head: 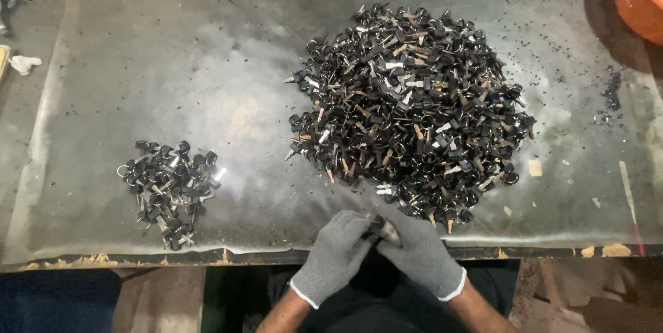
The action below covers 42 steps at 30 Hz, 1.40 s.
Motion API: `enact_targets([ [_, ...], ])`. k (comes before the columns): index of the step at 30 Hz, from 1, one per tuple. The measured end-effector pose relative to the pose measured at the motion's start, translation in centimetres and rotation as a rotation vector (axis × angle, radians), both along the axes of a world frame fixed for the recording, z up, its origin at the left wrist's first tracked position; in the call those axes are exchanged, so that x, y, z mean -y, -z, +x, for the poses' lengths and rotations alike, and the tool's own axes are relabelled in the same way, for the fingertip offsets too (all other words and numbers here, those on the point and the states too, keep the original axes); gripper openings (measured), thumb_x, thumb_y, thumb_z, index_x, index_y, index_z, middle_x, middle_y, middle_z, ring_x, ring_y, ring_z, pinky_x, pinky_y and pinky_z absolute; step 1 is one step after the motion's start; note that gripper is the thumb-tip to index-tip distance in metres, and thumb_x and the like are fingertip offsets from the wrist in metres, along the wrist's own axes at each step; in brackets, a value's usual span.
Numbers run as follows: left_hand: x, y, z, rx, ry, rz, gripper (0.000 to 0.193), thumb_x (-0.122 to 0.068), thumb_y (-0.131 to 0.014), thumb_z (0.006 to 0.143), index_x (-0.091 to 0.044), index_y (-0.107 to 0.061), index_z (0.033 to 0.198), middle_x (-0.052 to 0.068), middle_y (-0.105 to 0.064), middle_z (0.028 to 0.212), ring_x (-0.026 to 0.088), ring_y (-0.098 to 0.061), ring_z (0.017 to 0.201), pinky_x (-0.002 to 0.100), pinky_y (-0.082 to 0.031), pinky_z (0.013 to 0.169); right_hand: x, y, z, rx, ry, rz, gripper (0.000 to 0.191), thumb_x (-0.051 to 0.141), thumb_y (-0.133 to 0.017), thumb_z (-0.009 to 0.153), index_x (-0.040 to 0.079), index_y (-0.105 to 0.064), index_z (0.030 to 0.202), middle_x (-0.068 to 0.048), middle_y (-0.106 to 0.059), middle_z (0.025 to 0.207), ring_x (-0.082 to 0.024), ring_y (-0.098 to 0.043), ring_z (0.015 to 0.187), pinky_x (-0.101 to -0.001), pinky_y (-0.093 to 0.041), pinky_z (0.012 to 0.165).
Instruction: The person, wearing gray gloves, picks small black metal components one at a time from a large pile on a metal-topped work table and places them onto a smaller sorted pile to the left. The person repeats this pick-and-place sorting continuously throughout the episode.
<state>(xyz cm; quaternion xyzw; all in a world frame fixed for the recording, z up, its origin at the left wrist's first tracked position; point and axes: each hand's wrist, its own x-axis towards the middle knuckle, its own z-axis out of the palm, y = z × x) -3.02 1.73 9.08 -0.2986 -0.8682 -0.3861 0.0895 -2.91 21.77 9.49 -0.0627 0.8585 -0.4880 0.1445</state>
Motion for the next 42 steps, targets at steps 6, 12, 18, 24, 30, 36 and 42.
enact_targets([
  [6,-0.1,2.4,-1.2,0.069,-0.158,-0.355,0.039,-0.004,-0.071,0.077,-0.004,-0.067,0.115,0.012,-0.068,0.098,0.034,-0.066,0.096,0.046,-0.055,0.084,0.9,0.3,-1.9,-0.348,-0.019,0.258,0.041,0.004,-0.069,0.079,0.011,-0.066,0.119,-0.016,-0.075,0.098,-0.035,-0.075,0.084,-0.0435,-0.059,0.07],
  [12,0.3,1.8,-2.3,0.509,-0.486,-0.113,0.052,-0.021,-0.082,0.076,-0.01,-0.062,0.122,0.007,-0.075,0.088,0.031,-0.073,0.082,0.046,-0.055,0.073,1.8,0.4,-0.9,0.02,-0.021,0.349,0.031,0.033,-0.062,0.098,0.006,-0.056,0.114,-0.017,-0.075,0.083,-0.035,-0.076,0.076,-0.0458,-0.06,0.064],
  [18,0.4,1.6,-2.4,0.359,-0.395,-0.179,0.02,-0.022,-0.078,0.08,-0.015,-0.074,0.098,0.009,-0.075,0.09,0.032,-0.073,0.082,0.046,-0.056,0.071,2.1,0.5,-1.8,-0.008,-0.143,0.377,0.033,0.036,-0.059,0.096,0.007,-0.059,0.112,-0.019,-0.074,0.087,-0.04,-0.073,0.078,-0.0511,-0.058,0.067],
  [24,1.0,3.5,-3.0,0.271,-0.227,-0.35,0.012,-0.018,-0.07,0.087,-0.012,-0.072,0.097,0.012,-0.071,0.089,0.034,-0.071,0.08,0.048,-0.055,0.069,3.9,0.5,-2.0,-0.08,-0.17,0.557,0.029,0.029,-0.059,0.096,0.001,-0.058,0.105,-0.023,-0.072,0.088,-0.041,-0.073,0.08,-0.0521,-0.059,0.067],
  [30,1.0,3.1,-2.8,0.274,-0.223,-0.37,0.012,-0.013,-0.064,0.09,-0.008,-0.067,0.1,0.015,-0.07,0.092,0.037,-0.07,0.084,0.05,-0.055,0.071,4.3,1.4,-2.4,-0.056,-0.254,0.642,0.015,0.016,-0.054,0.1,0.004,-0.059,0.109,-0.017,-0.074,0.086,-0.035,-0.075,0.078,-0.0446,-0.06,0.063],
  [36,1.4,1.1,-4.4,0.439,-0.185,-0.268,0.019,-0.019,-0.067,0.085,-0.012,-0.075,0.101,0.018,-0.074,0.09,0.04,-0.07,0.086,0.054,-0.054,0.076,2.1,1.5,-2.6,-0.488,-0.338,0.773,0.024,0.016,-0.063,0.085,0.005,-0.062,0.106,-0.013,-0.068,0.084,-0.026,-0.073,0.066,-0.039,-0.059,0.051],
  [42,1.5,2.2,-5.1,0.42,-0.072,-0.496,0.017,-0.019,-0.067,0.085,-0.007,-0.073,0.095,0.018,-0.072,0.09,0.039,-0.07,0.088,0.052,-0.055,0.077,3.1,1.6,-2.5,-0.429,-0.339,0.827,0.013,0.011,-0.062,0.093,0.005,-0.062,0.105,-0.016,-0.069,0.091,-0.026,-0.074,0.068,-0.0381,-0.062,0.054],
])
